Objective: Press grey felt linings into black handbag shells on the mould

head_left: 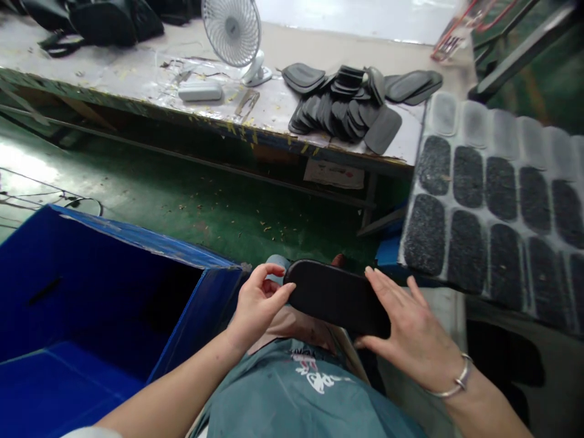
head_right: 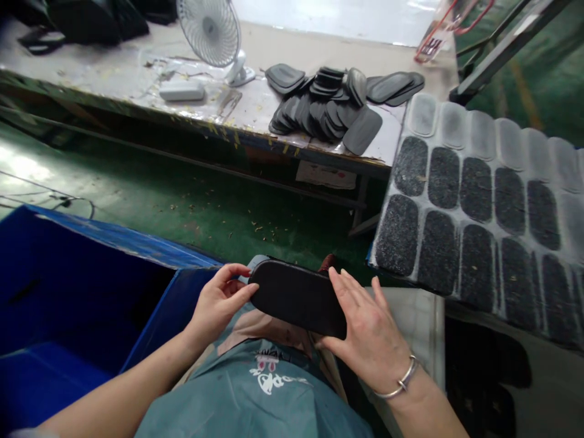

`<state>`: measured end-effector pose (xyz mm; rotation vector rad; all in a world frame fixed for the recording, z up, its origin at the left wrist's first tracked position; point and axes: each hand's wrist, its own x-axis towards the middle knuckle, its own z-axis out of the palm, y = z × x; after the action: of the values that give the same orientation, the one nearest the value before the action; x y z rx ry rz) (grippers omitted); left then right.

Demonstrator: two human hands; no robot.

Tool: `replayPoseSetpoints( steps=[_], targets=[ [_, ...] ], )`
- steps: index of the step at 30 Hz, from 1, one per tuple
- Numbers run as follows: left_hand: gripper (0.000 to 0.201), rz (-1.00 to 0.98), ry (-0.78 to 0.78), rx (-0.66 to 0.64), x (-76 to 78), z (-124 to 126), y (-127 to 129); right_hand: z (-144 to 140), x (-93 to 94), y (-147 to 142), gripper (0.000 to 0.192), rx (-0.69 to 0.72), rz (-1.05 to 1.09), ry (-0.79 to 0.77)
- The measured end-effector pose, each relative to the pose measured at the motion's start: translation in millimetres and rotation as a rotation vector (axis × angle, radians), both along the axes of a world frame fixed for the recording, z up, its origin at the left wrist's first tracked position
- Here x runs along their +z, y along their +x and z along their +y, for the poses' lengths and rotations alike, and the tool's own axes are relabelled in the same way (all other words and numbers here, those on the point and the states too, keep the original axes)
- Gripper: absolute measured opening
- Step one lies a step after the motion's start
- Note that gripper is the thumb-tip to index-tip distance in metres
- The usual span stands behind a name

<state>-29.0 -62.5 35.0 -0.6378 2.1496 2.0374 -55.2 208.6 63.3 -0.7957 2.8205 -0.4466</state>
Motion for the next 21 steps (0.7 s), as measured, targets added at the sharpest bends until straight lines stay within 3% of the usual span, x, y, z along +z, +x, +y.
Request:
replayPoseSetpoints(
  steps=[4,5,7,9,12,21],
  targets=[
    [0.036,-0.089,0.023,0.007,5.6,-2,-1,12,3.9,7,0.118,-0.148,-0.177,-0.308],
    [0.039,-0.091,0.024,0.026,6.3,-2,-2,18,1.3,9,0.11,-0.256,-0.211,-0.442],
    [0.04,-0.11,-0.004,0.036,6.9,0,-6,29,-8.0,14,0.075,-0.552,-0.259,-0.733],
    [0.04,-0.125,-0.053,0.036,7.9,2,-9,37,-18.7,20,0.053,-0.836,-0.312,-0.914],
    [0.04,-0.138,-0.08,0.053,10.7,7,-10,37,-27.9,29,0.051,-1.004,-0.389,-0.898],
    [0.039,-0.143,-0.043,0.14,9.6,13,-6,10,-38.9,35,0.041,-0.84,-0.095,-0.676]
  ],
)
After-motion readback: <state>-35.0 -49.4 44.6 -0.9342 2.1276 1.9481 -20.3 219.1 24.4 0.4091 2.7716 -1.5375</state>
